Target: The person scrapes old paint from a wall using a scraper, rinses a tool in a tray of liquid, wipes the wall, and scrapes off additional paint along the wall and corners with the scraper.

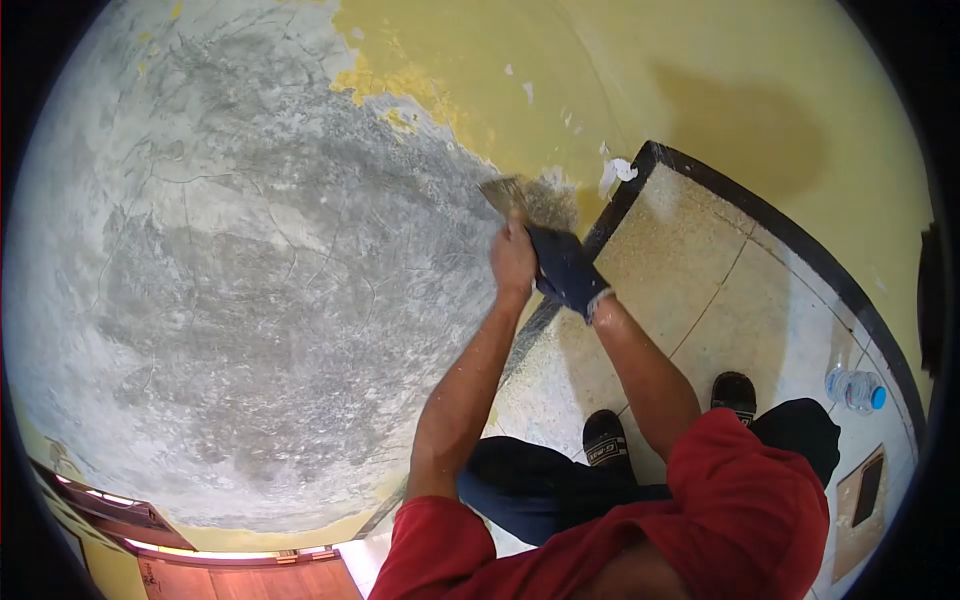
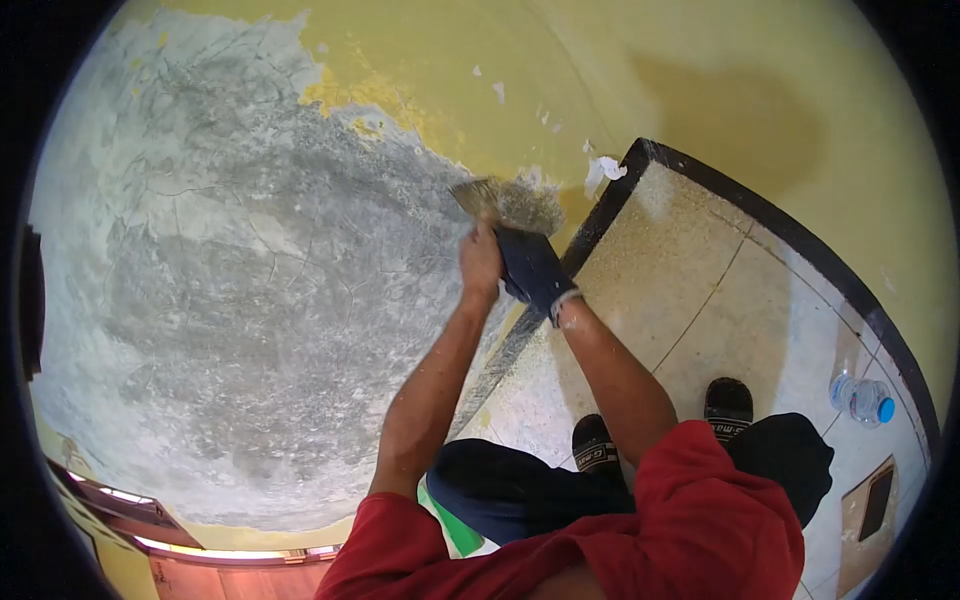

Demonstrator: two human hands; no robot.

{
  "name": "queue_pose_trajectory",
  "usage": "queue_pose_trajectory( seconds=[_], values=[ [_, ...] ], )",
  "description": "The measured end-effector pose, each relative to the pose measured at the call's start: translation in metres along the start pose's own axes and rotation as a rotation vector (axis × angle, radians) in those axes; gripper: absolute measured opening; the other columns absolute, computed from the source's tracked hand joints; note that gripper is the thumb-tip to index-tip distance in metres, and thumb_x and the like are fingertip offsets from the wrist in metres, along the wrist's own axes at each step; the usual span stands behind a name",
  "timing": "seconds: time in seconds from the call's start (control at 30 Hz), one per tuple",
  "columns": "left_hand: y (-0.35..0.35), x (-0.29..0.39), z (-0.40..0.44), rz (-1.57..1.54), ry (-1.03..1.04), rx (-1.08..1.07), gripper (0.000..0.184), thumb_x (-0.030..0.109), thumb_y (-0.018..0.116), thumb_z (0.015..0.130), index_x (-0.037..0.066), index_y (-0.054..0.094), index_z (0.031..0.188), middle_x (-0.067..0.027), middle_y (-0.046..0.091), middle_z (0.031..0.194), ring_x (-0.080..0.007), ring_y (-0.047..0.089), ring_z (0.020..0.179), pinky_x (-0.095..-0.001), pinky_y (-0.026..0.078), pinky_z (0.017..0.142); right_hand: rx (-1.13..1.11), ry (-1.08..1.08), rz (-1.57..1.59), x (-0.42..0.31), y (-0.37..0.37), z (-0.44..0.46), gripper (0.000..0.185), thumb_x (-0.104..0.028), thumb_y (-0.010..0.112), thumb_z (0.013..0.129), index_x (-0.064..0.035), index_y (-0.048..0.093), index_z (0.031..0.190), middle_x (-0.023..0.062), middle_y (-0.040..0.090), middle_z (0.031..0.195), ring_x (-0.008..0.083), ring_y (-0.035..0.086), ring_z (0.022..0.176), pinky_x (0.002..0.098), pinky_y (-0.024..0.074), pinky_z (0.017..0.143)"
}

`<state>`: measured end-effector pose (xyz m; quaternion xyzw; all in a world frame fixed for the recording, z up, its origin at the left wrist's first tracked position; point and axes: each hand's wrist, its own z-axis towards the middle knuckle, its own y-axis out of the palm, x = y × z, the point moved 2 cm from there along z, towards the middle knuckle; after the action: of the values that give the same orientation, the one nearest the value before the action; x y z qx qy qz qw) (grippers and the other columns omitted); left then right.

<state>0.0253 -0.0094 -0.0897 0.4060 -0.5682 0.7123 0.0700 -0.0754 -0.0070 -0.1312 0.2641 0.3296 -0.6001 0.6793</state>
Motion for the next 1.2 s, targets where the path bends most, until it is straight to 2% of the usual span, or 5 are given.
queue_pose_trajectory(
  seconds=[0.33, 0.63, 0.83, 1.07, 1.2],
  values=[
    [-0.005, 0.044, 0.017, -0.159, 0.168, 0.049, 0.055, 0.043, 0.038, 0.094, -0.004, 0.066, 0.092, -0.0267, 0.063, 0.085, -0.0394, 0.060, 0.087, -0.0433, 0.043, 0.079, 0.022, 0.620, 0.619, 0.013, 0.005, 0.036, 0.017, -0.014, 0.053, 0.084, -0.0094, 0.056, 0.100, 0.0178, 0.063, 0.082, 0.0370, 0.062, 0.078, 0.0442, 0.0485, 0.065],
    [-0.009, 0.071, 0.042, -0.243, 0.269, 0.064, 0.057, 0.042, 0.038, 0.093, -0.010, 0.060, 0.086, -0.0256, 0.060, 0.075, -0.0357, 0.056, 0.069, -0.0450, 0.041, 0.072, 0.166, -0.206, -0.276, -0.005, -0.015, 0.073, 0.013, -0.011, 0.056, 0.077, -0.0052, 0.054, 0.089, 0.0189, 0.060, 0.081, 0.0383, 0.059, 0.077, 0.0449, 0.0461, 0.064],
    [0.000, 0.044, 0.006, -0.151, 0.141, 0.052, 0.057, 0.044, 0.039, 0.093, -0.006, 0.064, 0.084, -0.0209, 0.061, 0.073, -0.0303, 0.058, 0.070, -0.0415, 0.042, 0.072, 0.052, -0.184, -0.234, 0.005, -0.015, 0.032, 0.020, -0.007, 0.058, 0.074, -0.0046, 0.052, 0.093, 0.0185, 0.060, 0.082, 0.0383, 0.058, 0.075, 0.0449, 0.0459, 0.061],
    [0.019, -0.025, -0.026, -0.467, -0.173, -0.225, 0.049, 0.044, 0.039, 0.096, 0.002, 0.063, 0.101, -0.0097, 0.061, 0.077, -0.0162, 0.057, 0.057, -0.0292, 0.048, 0.051, -0.139, 0.643, 0.703, 0.024, 0.002, -0.029, 0.027, -0.021, 0.047, 0.093, -0.0003, 0.060, 0.105, 0.0135, 0.067, 0.092, 0.0198, 0.067, 0.078, 0.0309, 0.0530, 0.067],
    [0.002, 0.000, -0.011, -0.564, -0.078, -0.123, 0.050, 0.044, 0.039, 0.096, 0.000, 0.062, 0.100, -0.0083, 0.060, 0.073, -0.0165, 0.056, 0.053, -0.0300, 0.047, 0.046, -0.166, 0.336, 0.384, 0.017, -0.007, 0.003, 0.032, -0.026, 0.045, 0.095, -0.0002, 0.060, 0.104, 0.0122, 0.067, 0.094, 0.0160, 0.066, 0.077, 0.0301, 0.0529, 0.065]
  ],
)
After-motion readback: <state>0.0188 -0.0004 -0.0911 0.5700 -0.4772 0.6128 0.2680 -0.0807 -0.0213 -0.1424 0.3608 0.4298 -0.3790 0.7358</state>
